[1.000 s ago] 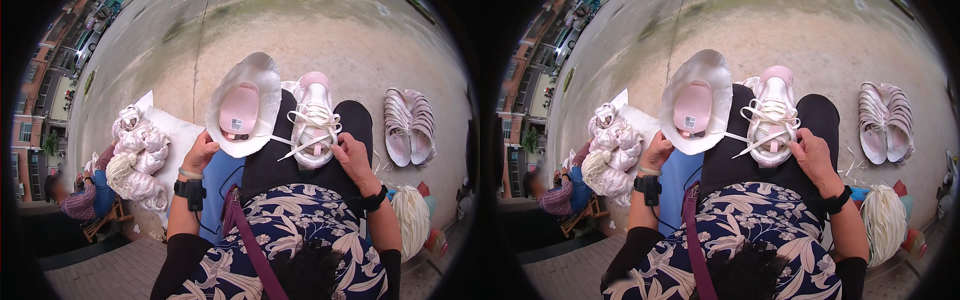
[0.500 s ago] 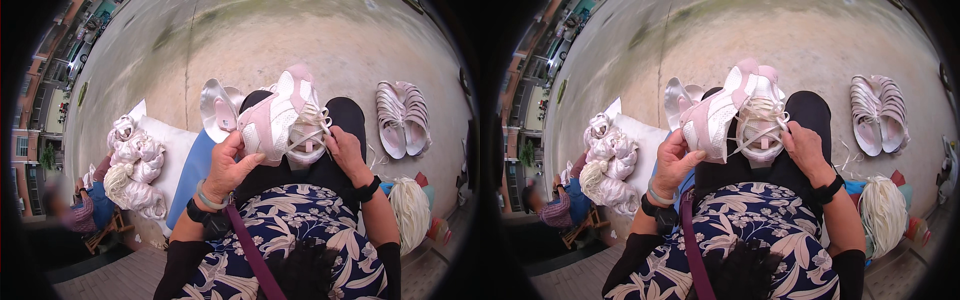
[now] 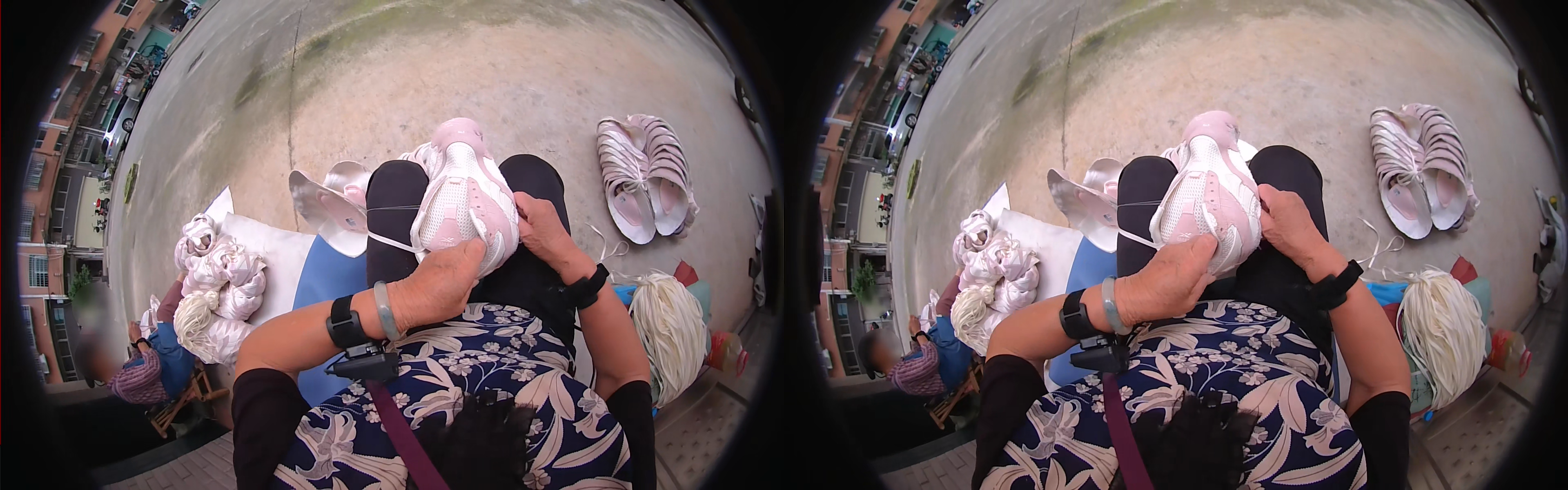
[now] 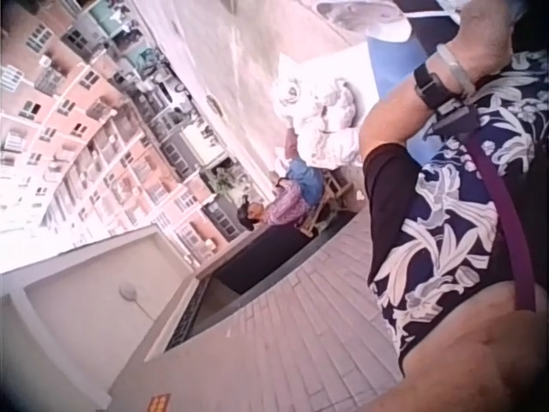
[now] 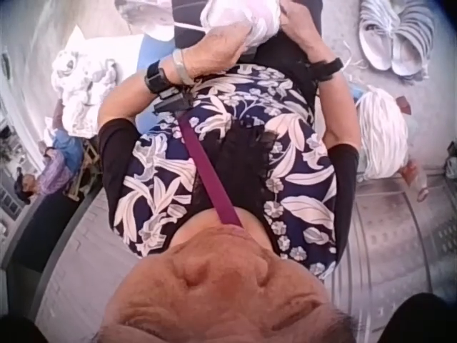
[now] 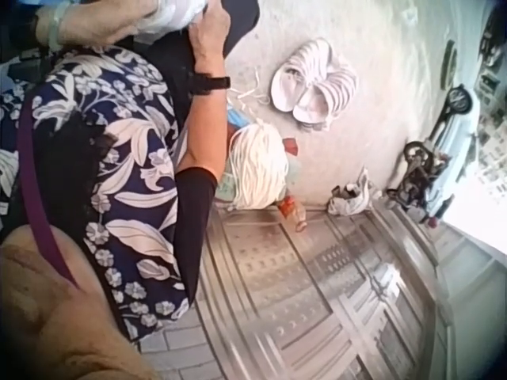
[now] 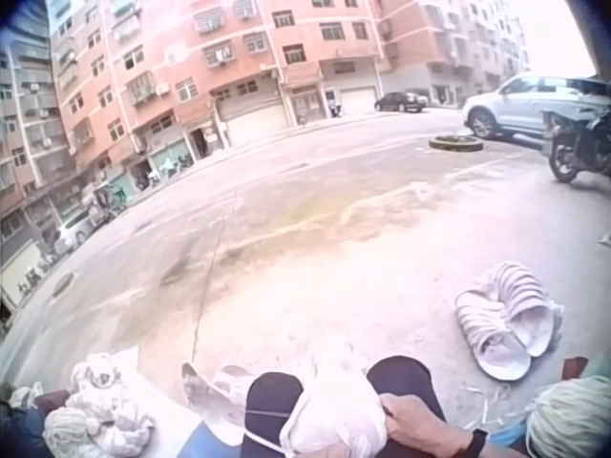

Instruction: Lacing a pair of white and pink sneakers.

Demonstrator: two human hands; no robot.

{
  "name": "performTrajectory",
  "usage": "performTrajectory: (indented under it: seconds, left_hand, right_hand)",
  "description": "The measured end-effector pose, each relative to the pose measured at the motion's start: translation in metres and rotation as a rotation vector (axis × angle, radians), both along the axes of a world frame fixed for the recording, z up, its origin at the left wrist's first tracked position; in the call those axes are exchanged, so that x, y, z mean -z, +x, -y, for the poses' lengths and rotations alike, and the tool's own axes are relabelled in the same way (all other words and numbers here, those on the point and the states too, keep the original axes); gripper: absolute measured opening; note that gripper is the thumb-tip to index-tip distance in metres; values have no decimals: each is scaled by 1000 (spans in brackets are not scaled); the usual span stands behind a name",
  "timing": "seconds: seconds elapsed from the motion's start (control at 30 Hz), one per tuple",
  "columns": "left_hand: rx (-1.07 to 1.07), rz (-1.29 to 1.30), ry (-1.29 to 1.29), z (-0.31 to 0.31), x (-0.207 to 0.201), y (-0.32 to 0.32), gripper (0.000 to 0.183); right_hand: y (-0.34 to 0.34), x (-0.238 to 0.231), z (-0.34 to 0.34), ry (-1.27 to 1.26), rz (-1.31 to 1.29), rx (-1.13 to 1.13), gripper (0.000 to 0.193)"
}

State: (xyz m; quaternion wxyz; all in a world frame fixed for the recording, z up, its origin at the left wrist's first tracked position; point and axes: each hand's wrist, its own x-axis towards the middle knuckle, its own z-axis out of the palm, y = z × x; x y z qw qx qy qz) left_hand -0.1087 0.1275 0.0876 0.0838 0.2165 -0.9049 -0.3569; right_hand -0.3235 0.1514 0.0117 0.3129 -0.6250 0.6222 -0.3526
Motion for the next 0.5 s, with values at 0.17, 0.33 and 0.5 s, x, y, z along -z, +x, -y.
performTrajectory:
  seconds: [0.17,0.33,0.5]
  left_hand:
    - [71,96,-16,8,9,-22,29]
    - [101,162,-141,13,12,-25,26]
    - [166,91,-75,28,14,-14,31]
  right_hand:
    - [-5,-26,-22,113,259,235,18]
    - [15,-64,-36,-309,-77,-65,40]
    - [17,-45,-34,-256,-170,-52,51]
